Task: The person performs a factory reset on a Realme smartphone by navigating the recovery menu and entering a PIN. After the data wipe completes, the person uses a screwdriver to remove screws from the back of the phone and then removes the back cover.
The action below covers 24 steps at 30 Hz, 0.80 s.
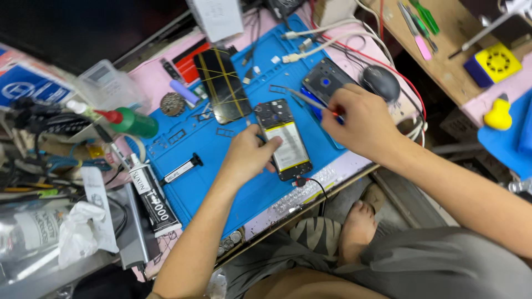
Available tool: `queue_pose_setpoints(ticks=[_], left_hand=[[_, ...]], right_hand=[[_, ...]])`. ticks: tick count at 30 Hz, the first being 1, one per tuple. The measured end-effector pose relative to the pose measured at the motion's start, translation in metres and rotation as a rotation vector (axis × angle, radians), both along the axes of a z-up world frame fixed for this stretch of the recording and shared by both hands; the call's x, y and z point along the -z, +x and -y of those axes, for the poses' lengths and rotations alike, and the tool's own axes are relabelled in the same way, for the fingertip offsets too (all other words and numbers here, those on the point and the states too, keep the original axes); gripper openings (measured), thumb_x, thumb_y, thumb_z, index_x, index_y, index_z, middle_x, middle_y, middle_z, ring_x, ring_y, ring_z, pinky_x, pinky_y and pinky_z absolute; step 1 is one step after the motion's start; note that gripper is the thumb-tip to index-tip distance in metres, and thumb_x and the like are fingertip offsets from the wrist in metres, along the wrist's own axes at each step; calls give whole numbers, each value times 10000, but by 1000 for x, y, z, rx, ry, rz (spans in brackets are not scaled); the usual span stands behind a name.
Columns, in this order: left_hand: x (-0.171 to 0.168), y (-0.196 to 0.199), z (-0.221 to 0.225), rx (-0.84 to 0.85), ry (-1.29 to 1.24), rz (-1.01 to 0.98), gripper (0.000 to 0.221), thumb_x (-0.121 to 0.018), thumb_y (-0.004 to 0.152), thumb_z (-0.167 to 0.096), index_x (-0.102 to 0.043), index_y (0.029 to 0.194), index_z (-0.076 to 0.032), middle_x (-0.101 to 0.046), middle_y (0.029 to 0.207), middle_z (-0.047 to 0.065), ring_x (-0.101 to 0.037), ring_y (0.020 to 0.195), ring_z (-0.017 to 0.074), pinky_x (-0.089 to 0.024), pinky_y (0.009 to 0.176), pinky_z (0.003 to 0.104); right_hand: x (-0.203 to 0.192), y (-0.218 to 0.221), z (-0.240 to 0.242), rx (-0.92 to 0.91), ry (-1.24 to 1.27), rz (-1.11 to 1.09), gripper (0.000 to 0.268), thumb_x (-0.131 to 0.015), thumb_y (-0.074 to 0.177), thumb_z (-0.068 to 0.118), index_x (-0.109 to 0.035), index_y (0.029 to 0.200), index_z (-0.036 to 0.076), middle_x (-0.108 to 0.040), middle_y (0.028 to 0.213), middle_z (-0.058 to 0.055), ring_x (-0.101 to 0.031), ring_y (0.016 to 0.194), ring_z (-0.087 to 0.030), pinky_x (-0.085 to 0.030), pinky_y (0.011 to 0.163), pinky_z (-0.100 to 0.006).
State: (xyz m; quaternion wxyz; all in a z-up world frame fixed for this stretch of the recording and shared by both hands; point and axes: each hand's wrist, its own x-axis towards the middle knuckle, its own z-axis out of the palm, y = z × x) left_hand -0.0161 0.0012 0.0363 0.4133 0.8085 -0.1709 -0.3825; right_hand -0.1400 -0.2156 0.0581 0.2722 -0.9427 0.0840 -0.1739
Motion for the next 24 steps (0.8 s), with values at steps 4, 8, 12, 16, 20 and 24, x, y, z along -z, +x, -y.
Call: queue_pose_setpoints(ticks=[4, 8, 12, 16, 20, 24], left_hand=[[-16, 3, 0, 26, 102, 142, 356, -774, 844, -309, -654, 814, 25, -717, 669, 145, -751, 549, 253, -580, 510, 373], [-21, 6, -7, 27, 106, 530, 343, -819, 807, -336, -699, 820, -15, -697, 682, 195, -707, 680, 360, -548, 657, 453], [-30, 55, -45, -192, 53, 994, 129, -735, 901, -148, -724, 953, -31, -718, 860, 210, -704, 784, 380, -544, 742, 486], [-21, 104, -74, -225, 283, 1213, 140, -722, 842, -5, -734, 974, 38, -685, 951, 272, -685, 836, 434, -551, 758, 492], [-5, 128, -79, -171, 386, 1163, 129, -696, 728, 70, -734, 849, 53, -684, 874, 291, -681, 820, 457, -554, 760, 501], [2, 130, -83, -180, 400, 1085, 92, -697, 736, 74, -748, 803, 36, -683, 829, 289, -687, 783, 454, -558, 732, 495]], right_hand=[[-16, -7, -5, 61, 60, -60, 133, -744, 851, 126, -673, 855, 14, -622, 806, -120, -635, 661, -255, -521, 616, -383], [-17, -14, -5, 66, 108, -49, 150, -752, 855, 127, -663, 863, 7, -616, 819, -105, -619, 634, -220, -506, 597, -355], [-19, -16, -2, 60, 132, -15, 139, -743, 878, 123, -655, 882, 16, -607, 832, -100, -627, 649, -207, -513, 604, -339], [-28, -20, -8, 38, 26, 29, 149, -751, 887, 130, -651, 899, 20, -601, 837, -108, -640, 657, -227, -519, 606, -361], [-32, -26, -10, 44, -73, 16, 161, -774, 854, 152, -660, 878, 41, -601, 814, -109, -641, 652, -274, -516, 591, -401], [-34, -35, -8, 58, -85, -3, 172, -772, 856, 169, -653, 867, 46, -601, 817, -105, -643, 642, -275, -520, 581, -407]])
